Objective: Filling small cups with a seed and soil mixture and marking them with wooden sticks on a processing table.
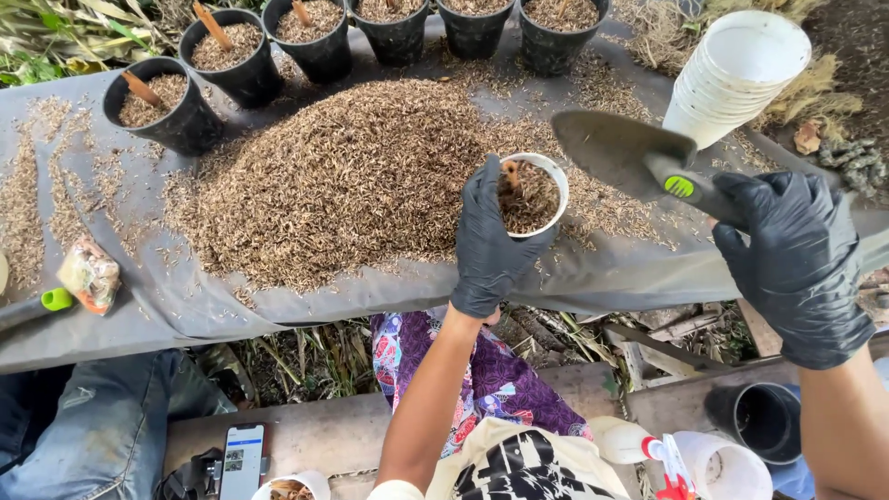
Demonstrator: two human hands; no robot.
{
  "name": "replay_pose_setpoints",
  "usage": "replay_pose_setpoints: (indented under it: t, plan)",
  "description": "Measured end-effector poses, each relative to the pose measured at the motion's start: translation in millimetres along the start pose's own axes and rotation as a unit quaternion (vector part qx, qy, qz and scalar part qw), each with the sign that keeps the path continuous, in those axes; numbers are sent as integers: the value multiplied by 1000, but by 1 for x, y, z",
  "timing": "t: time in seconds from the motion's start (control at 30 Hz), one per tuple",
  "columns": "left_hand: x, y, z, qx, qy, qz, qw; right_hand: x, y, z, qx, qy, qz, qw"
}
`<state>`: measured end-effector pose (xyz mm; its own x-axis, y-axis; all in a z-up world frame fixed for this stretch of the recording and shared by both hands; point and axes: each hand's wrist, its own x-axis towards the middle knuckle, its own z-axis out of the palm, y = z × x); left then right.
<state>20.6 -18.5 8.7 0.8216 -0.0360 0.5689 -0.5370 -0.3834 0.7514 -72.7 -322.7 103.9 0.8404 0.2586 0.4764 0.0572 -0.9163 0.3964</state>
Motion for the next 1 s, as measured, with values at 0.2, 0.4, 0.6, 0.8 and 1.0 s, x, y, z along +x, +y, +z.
replay_pose_setpoints:
  t: [0.2, 0.4, 0.6, 0.8, 1.0]
  plan:
    - [11, -1, -10, -14, 4, 29, 999, -4, -16, -7, 133, -9, 10, 991]
    - [7, -6, -16, -20, 2, -10, 1000, -4, -17, 6, 137, -2, 5, 991]
    - [3, -8, -24, -26, 1, -4, 1000, -3, -22, 13, 176, -4, -11, 984]
    - [-7, 32, -94, -78, 36, -81, 993, 10, -4, 37, 153, -14, -48, 987]
    - [-28, 40, -148, -12, 60, -129, 990, 65, -34, 18, 48, -177, -24, 983]
